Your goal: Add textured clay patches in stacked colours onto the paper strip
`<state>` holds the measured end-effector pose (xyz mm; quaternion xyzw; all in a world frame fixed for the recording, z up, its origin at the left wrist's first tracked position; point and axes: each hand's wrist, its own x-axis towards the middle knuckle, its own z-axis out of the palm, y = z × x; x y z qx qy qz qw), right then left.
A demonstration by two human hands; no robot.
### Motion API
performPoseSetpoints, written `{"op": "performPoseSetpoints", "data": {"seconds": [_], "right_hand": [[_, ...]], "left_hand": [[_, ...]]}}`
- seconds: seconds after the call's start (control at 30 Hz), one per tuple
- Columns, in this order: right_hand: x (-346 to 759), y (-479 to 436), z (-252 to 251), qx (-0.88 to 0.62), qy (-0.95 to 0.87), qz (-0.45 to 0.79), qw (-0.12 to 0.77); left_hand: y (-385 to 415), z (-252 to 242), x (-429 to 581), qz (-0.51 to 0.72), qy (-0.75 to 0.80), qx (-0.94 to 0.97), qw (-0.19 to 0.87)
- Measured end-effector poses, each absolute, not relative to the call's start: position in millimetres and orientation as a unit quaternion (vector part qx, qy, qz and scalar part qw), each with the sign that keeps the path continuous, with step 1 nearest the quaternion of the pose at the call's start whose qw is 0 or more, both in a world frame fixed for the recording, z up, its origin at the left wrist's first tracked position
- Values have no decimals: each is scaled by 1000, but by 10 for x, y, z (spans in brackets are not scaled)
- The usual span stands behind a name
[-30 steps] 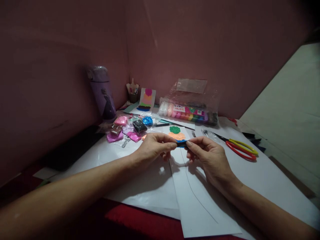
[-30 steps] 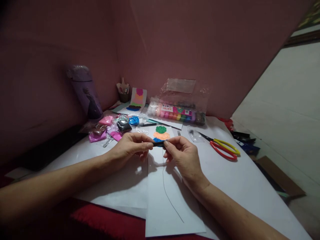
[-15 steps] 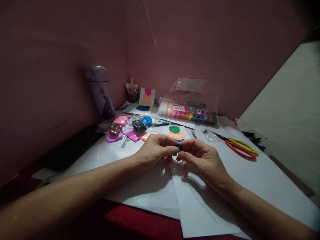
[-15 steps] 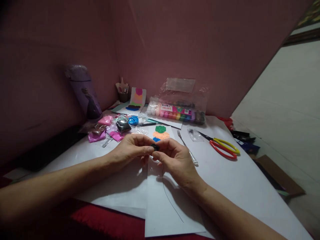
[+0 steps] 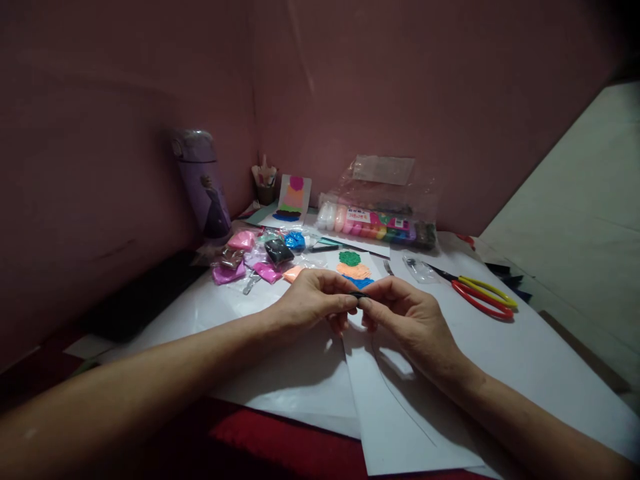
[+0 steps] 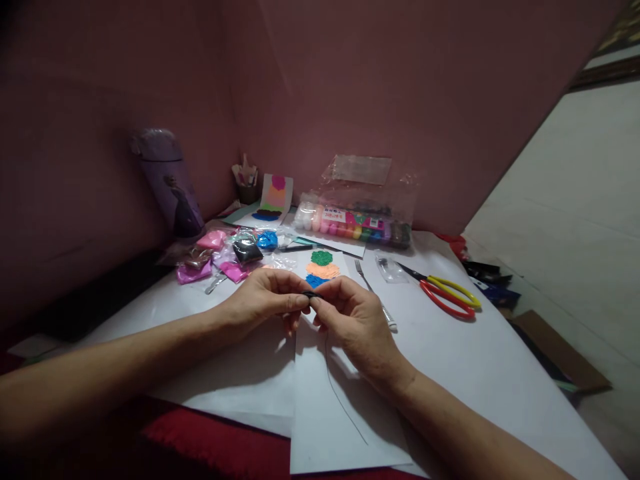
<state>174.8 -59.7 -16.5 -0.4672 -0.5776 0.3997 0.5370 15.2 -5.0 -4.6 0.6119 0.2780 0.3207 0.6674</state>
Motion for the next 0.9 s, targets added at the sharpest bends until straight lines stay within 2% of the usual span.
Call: {"op": "performPoseSetpoints", "data": {"seconds": [0.3, 0.5, 0.7, 0.9], "right_hand": [[1826, -481, -211, -475, -442, 425, 631], [1843, -484, -254, -483, -456, 443, 602], [1800, -526, -232, -426, -500, 490, 573], [1750, -558, -169, -437, -533, 474, 549]], "left_hand": [[-11, -66, 142, 411, 331, 566, 634], [8, -121, 96, 389, 301, 554, 671], [-45, -75, 128, 328, 261, 613, 670], [-71, -50, 141, 346, 287, 625, 638]]}}
